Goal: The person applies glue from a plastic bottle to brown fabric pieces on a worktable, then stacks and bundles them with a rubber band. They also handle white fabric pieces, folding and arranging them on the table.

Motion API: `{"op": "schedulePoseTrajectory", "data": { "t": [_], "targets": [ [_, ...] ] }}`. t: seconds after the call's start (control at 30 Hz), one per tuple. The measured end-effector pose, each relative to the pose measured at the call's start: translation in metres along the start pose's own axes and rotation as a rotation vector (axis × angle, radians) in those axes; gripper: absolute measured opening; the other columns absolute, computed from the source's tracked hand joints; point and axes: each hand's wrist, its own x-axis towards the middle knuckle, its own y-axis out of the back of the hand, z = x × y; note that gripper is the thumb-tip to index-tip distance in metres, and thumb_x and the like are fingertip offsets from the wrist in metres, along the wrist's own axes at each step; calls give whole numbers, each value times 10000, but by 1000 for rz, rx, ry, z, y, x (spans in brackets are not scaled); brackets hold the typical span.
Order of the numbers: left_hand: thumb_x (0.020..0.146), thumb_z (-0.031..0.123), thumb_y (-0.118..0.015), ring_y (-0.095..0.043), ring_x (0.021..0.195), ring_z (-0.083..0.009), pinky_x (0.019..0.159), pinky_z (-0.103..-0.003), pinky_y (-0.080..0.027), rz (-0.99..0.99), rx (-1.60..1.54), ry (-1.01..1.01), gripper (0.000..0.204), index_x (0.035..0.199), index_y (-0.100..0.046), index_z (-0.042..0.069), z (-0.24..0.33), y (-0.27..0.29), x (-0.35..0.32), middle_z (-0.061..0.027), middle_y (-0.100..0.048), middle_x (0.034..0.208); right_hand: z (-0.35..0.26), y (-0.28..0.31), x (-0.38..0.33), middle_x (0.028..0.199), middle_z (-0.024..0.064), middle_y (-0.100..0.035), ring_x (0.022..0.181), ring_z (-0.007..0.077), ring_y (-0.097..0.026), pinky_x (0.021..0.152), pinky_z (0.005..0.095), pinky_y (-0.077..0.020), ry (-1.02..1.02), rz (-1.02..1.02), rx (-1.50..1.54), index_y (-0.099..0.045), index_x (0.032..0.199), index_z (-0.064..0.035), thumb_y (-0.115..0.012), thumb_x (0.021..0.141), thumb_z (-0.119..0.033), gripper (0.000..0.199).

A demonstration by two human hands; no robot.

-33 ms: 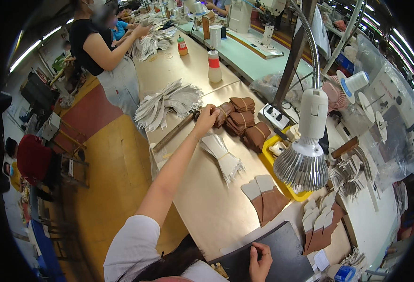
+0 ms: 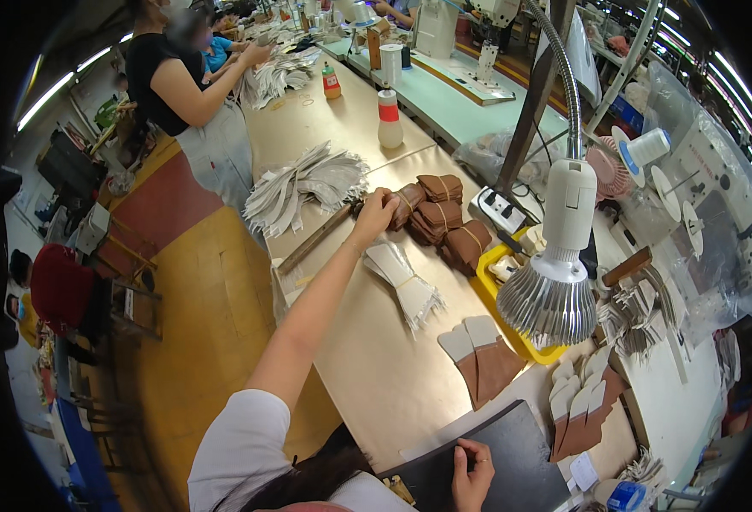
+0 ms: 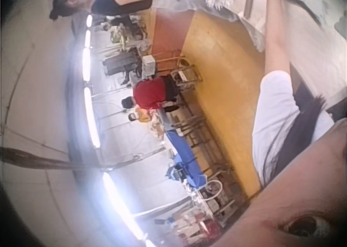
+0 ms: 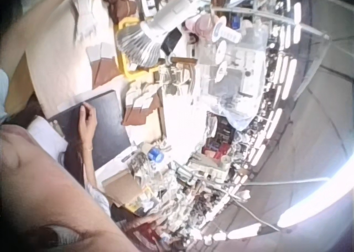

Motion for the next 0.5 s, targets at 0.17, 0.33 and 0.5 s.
{"op": "schedulePoseTrajectory", "data": {
  "t": [0.17, 0.33, 0.5],
  "targets": [
    [885, 356, -601, -459, 1181, -417, 1016, -465, -350, 181, 205, -119, 631, 1363, -408, -9, 20, 10, -21, -286, -498, 1227, 9, 9, -6, 875, 63, -623, 824, 124, -583, 757, 244, -452, 37, 57, -135, -624, 972, 15, -590, 919, -100, 131],
    [936, 258, -552, -449, 1176, -378, 1015, -451, -347, 276, 93, -304, 461, 1317, -457, 17, 52, 38, -58, -233, -480, 1249, 10, 24, -13, 907, 128, -637, 851, 247, -618, 805, 320, -474, 121, 154, -289, -630, 961, 11, -599, 890, -94, 130],
    [930, 217, -574, -446, 1186, -361, 1011, -420, -368, 280, 32, -186, 444, 1312, -457, 23, 43, 47, -109, -205, -472, 1262, 15, 24, -27, 954, 134, -639, 905, 276, -614, 841, 343, -470, 136, 211, -323, -623, 953, -3, -593, 888, -89, 112]
  ]
}}
